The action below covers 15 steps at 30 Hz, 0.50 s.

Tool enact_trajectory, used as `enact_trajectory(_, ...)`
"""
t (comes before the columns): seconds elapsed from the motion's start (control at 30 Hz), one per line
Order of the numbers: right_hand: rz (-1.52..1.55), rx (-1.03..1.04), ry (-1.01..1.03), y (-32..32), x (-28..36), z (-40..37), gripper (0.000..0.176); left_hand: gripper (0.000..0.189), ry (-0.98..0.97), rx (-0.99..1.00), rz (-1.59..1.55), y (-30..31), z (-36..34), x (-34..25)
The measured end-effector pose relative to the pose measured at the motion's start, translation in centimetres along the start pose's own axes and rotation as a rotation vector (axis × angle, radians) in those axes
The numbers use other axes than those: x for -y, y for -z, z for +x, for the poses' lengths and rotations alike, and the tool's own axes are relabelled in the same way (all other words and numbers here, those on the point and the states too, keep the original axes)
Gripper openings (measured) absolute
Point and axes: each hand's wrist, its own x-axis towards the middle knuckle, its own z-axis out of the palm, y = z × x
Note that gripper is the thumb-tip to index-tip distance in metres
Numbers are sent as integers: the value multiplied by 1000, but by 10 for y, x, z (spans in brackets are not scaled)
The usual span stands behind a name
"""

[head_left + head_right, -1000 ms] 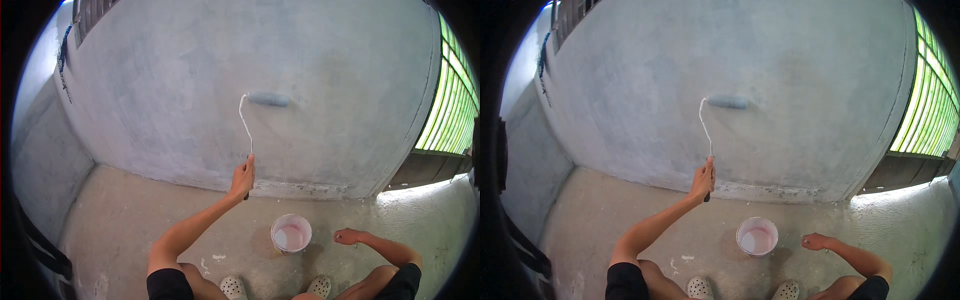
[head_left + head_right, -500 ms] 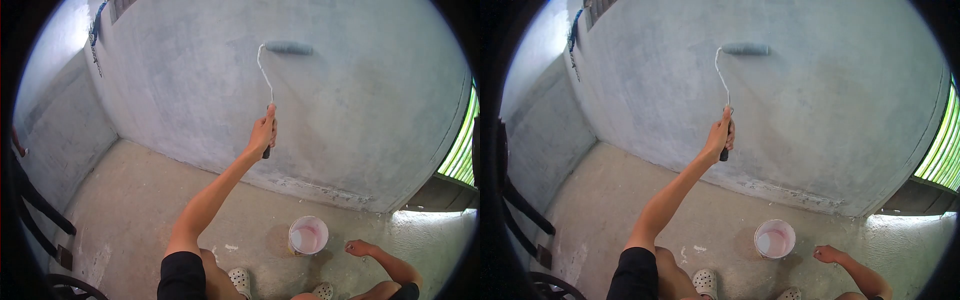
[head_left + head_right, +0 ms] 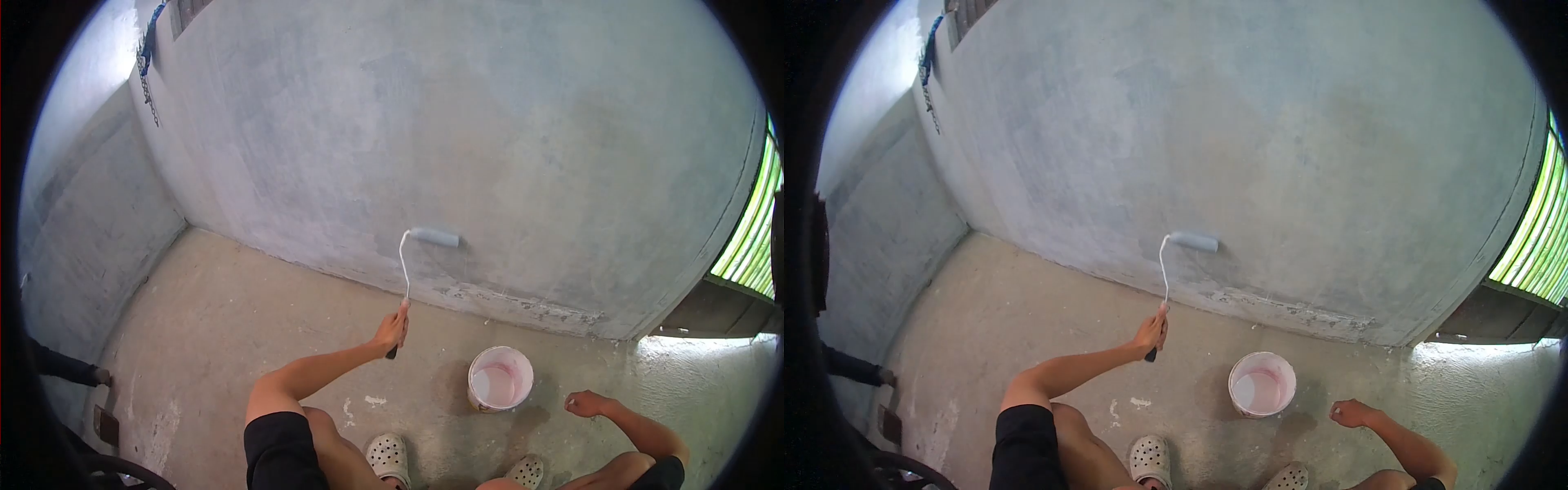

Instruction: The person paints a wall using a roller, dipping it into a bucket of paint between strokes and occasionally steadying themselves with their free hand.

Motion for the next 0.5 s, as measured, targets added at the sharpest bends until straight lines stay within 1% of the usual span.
enact_trajectory(0.07, 6, -9, -25, -1, 3, 0, 37, 62, 193, 42, -78, 0, -12, 3)
enact_trajectory(0.1, 12, -6, -28, 0, 5, -1, 37, 62, 198, 46, -75, -1, -14, -2)
enact_trajectory(0.17, 2, -10, -19, 1, 9, 1, 36, 62, 143, 16, -93, 0, -11, -16)
enact_trajectory(0.23, 4, -14, 7, 0, 4, 7, 36, 62, 19, -39, -39, -2, 0, -37)
enact_trajectory(0.3, 10, -12, 26, -3, 3, 9, 36, 62, -101, -83, -68, -6, 8, -78)
enact_trajectory(0.37, -2, -24, 19, 0, 7, 13, 35, 64, -199, -89, -31, 3, 24, -114)
enact_trajectory(0.4, 2, -20, 13, -2, 9, 13, 35, 64, -192, -83, -32, 8, 29, -129)
enact_trajectory(0.43, 9, -22, 15, -1, 11, 14, 34, 64, -226, -48, -71, 14, 35, -142)
enact_trajectory(0.47, 11, -26, 19, 0, 13, 14, 34, 64, -262, -16, -112, 17, 36, -150)
enact_trajectory(0.5, 9, -24, 15, 0, 17, 13, 34, 64, -260, -15, -117, 18, 38, -143)
